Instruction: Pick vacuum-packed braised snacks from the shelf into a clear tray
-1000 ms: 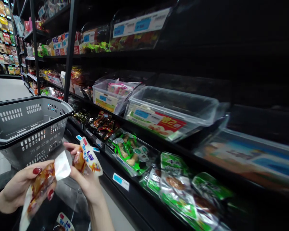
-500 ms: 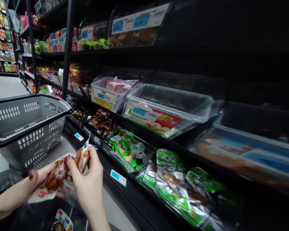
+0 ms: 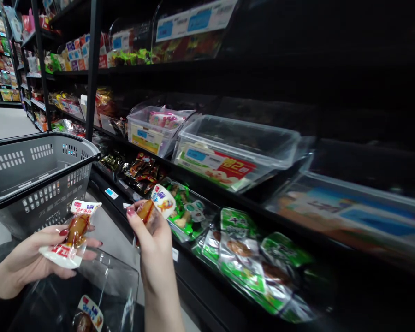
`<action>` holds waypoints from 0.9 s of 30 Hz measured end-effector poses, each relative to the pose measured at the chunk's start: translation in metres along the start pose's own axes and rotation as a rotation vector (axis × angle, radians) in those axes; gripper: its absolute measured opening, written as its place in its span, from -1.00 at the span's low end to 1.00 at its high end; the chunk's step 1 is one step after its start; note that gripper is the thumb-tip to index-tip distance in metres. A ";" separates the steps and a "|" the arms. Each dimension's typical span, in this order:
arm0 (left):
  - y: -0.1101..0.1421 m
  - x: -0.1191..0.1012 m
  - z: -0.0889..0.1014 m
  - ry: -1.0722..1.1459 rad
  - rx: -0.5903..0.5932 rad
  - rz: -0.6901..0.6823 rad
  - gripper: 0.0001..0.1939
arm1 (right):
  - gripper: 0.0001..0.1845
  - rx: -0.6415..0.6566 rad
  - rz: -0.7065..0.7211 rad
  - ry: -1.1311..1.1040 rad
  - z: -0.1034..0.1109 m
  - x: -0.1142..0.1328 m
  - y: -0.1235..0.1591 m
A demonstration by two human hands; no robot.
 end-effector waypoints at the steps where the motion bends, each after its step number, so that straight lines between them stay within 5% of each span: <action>1: -0.001 -0.002 0.003 0.008 -0.024 -0.013 -0.73 | -0.66 -0.002 -0.007 -0.008 0.001 0.000 -0.001; 17: 0.004 0.003 -0.016 -0.269 0.050 -0.025 -0.49 | -0.65 0.128 0.027 0.047 -0.010 0.002 0.003; 20: 0.008 0.001 -0.012 -0.357 0.004 -0.089 -0.31 | -0.67 0.194 0.004 0.022 -0.015 0.003 0.011; 23: 0.019 -0.013 -0.003 -0.684 -0.248 -0.306 -0.25 | -0.61 0.336 -0.107 0.040 -0.030 -0.002 0.030; 27: 0.052 -0.037 -0.011 -1.397 -0.837 -0.648 -0.13 | -0.53 0.294 -0.198 -0.058 -0.045 -0.005 0.053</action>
Point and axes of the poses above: each hand's wrist, its own y-axis away from the middle knuckle, its own z-axis out of the back of the hand, x = y × z, the point moved 9 cm from there along -y, towards the middle knuckle, and after that the axes turned 3 degrees about z, right-handed, at the moved point
